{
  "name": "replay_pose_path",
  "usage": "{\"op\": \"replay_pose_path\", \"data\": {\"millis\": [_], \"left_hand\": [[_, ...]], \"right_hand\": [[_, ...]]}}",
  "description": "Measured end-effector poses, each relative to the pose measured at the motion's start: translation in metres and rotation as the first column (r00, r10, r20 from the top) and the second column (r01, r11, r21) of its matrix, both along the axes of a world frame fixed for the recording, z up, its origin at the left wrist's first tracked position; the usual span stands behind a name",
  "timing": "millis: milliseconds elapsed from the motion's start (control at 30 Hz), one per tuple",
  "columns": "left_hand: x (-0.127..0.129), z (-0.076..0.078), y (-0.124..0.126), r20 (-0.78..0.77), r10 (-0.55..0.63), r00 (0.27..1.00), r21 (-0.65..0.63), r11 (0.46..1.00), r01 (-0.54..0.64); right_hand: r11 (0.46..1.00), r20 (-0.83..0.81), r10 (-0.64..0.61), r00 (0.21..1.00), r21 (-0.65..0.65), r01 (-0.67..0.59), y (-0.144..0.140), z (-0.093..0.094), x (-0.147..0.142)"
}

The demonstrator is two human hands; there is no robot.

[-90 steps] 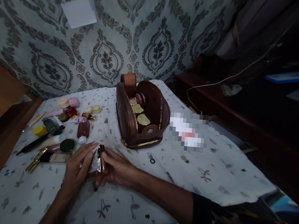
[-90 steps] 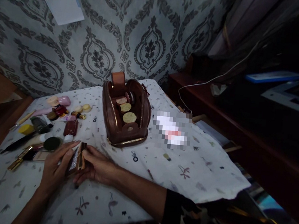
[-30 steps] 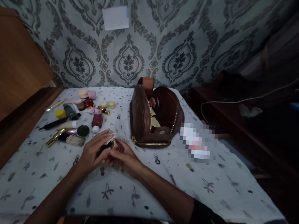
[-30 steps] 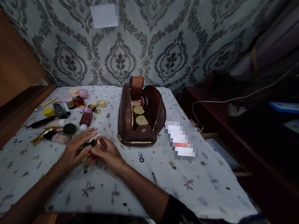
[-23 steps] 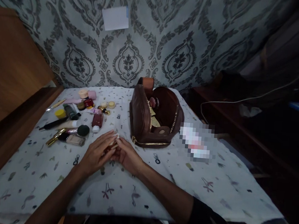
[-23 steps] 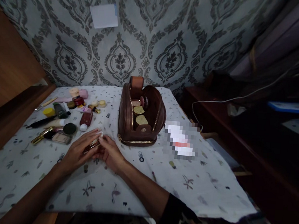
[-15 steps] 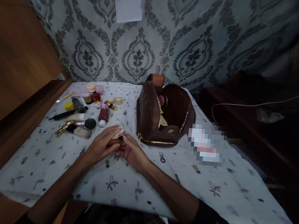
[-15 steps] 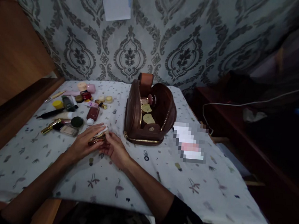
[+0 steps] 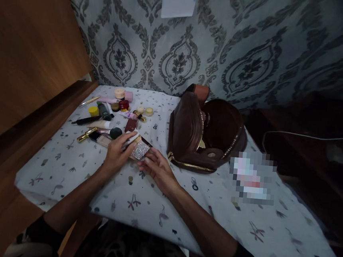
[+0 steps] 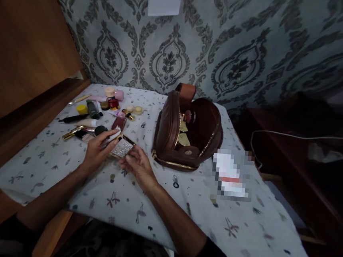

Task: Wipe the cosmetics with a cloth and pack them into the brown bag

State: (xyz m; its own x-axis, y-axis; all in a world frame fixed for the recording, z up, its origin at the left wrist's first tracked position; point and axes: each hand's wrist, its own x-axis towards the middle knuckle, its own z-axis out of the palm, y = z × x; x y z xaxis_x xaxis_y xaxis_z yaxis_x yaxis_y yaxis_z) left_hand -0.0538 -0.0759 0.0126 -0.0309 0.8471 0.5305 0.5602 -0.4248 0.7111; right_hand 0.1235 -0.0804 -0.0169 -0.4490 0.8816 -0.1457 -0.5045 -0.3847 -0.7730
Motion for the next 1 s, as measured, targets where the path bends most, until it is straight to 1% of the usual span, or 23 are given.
{"op": "replay_pose_path", "data": {"millis": [67, 133, 233, 300, 367, 433, 467, 533, 567, 600, 667, 800, 900, 1000], "left_hand": [[0.003, -0.001, -0.001, 0.114, -0.022, 0.993, -0.082, 0.996, 0.031], [0.005, -0.002, -0.001, 0.192, -0.036, 0.981, -0.132, 0.989, 0.063], [0.005, -0.001, 0.000, 0.259, -0.039, 0.965, -0.177, 0.980, 0.088], [0.002, 0.001, 0.002, 0.268, -0.033, 0.963, -0.193, 0.977, 0.088], [0.000, 0.003, 0.003, 0.218, -0.046, 0.975, -0.151, 0.985, 0.080], [-0.001, 0.004, 0.002, 0.099, -0.102, 0.990, -0.054, 0.993, 0.107], [-0.001, 0.004, 0.002, 0.019, -0.148, 0.989, 0.000, 0.989, 0.148], [0.001, 0.004, -0.001, -0.151, -0.242, 0.959, 0.080, 0.963, 0.255], [0.003, 0.003, -0.002, -0.226, -0.270, 0.936, 0.106, 0.948, 0.300], [0.004, 0.002, -0.004, -0.289, -0.281, 0.915, 0.130, 0.936, 0.328], [0.007, 0.000, -0.007, -0.374, -0.254, 0.892, 0.183, 0.923, 0.339], [0.009, -0.002, -0.009, -0.433, -0.198, 0.879, 0.251, 0.910, 0.329], [0.007, -0.002, -0.007, -0.419, -0.193, 0.887, 0.231, 0.922, 0.310], [0.005, -0.001, -0.003, -0.395, -0.161, 0.904, 0.207, 0.943, 0.259]], "right_hand": [[1.000, 0.022, 0.018, 1.000, 0.013, -0.019, 0.001, -0.001, 0.000], [0.999, 0.063, 0.032, 0.997, 0.019, -0.033, 0.002, -0.001, 0.000], [0.999, 0.128, 0.005, 0.992, 0.051, -0.011, 0.004, -0.001, 0.002], [0.995, 0.171, -0.018, 0.985, 0.097, 0.002, 0.004, 0.001, 0.003], [0.986, 0.235, -0.020, 0.972, 0.163, -0.019, 0.002, 0.003, 0.004], [0.967, 0.310, -0.014, 0.951, 0.246, -0.065, -0.001, 0.004, 0.004], [0.954, 0.347, -0.012, 0.938, 0.284, -0.093, -0.003, 0.004, 0.004], [0.931, 0.404, -0.013, 0.915, 0.340, -0.137, -0.006, 0.004, 0.003], [0.923, 0.425, -0.018, 0.905, 0.356, -0.148, -0.008, 0.004, 0.002], [0.917, 0.441, -0.026, 0.897, 0.367, -0.154, -0.008, 0.004, 0.002], [0.910, 0.449, -0.041, 0.893, 0.385, -0.152, -0.009, 0.004, 0.001], [0.917, 0.418, -0.030, 0.908, 0.374, -0.142, -0.009, 0.005, 0.000], [0.937, 0.376, -0.003, 0.927, 0.325, -0.128, -0.008, 0.006, 0.001], [0.964, 0.314, -0.027, 0.949, 0.260, -0.059, -0.007, 0.006, 0.003]]}}
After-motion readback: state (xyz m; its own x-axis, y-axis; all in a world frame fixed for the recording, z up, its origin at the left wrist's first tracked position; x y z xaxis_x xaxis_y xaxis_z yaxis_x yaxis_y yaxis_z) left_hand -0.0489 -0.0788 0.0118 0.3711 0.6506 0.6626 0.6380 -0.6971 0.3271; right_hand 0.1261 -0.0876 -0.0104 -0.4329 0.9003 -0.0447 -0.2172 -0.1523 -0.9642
